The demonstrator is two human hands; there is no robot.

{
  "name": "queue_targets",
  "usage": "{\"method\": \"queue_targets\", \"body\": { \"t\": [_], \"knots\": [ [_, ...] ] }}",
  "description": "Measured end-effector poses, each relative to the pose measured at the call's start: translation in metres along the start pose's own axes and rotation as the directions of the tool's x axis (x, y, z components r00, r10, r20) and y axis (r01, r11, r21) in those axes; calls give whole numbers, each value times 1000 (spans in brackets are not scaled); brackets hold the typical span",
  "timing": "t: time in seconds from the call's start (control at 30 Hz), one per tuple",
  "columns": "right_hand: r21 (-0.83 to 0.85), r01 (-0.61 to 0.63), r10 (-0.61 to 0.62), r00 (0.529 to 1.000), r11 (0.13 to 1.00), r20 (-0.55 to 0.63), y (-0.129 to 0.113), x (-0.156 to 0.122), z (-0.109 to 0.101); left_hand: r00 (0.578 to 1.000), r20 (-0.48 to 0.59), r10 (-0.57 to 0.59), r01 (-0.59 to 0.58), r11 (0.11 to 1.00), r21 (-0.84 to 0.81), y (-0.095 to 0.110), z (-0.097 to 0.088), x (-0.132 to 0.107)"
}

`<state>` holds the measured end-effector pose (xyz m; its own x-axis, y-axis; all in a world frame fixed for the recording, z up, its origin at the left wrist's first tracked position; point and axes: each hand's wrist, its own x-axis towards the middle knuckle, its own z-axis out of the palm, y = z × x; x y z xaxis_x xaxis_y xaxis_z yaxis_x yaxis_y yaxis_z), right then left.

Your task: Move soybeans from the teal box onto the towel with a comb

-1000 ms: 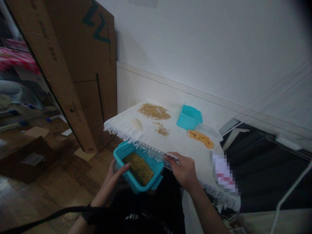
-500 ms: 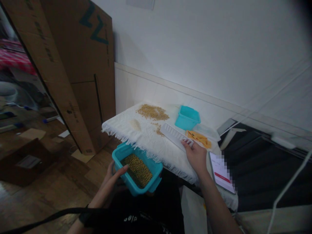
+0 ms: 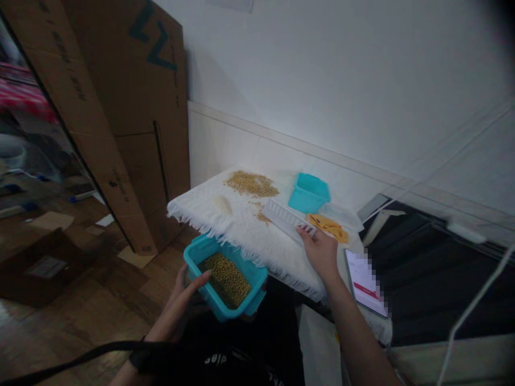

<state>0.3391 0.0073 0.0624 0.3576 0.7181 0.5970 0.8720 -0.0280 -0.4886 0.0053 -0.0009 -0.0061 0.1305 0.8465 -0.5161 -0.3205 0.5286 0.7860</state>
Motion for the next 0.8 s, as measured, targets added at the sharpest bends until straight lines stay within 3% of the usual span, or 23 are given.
{"method": "queue_targets", "body": {
  "t": [0.6,0.8],
  "knots": [
    [147,-47,43,999,988,28,-4,-7,-3,1000,-31,-5,5,1000,9,1,2,0],
    [117,-78,74,997,990,37,1,-5,1,1000,-15,-15,15,1000,1,1,2,-1]
  ]
}}
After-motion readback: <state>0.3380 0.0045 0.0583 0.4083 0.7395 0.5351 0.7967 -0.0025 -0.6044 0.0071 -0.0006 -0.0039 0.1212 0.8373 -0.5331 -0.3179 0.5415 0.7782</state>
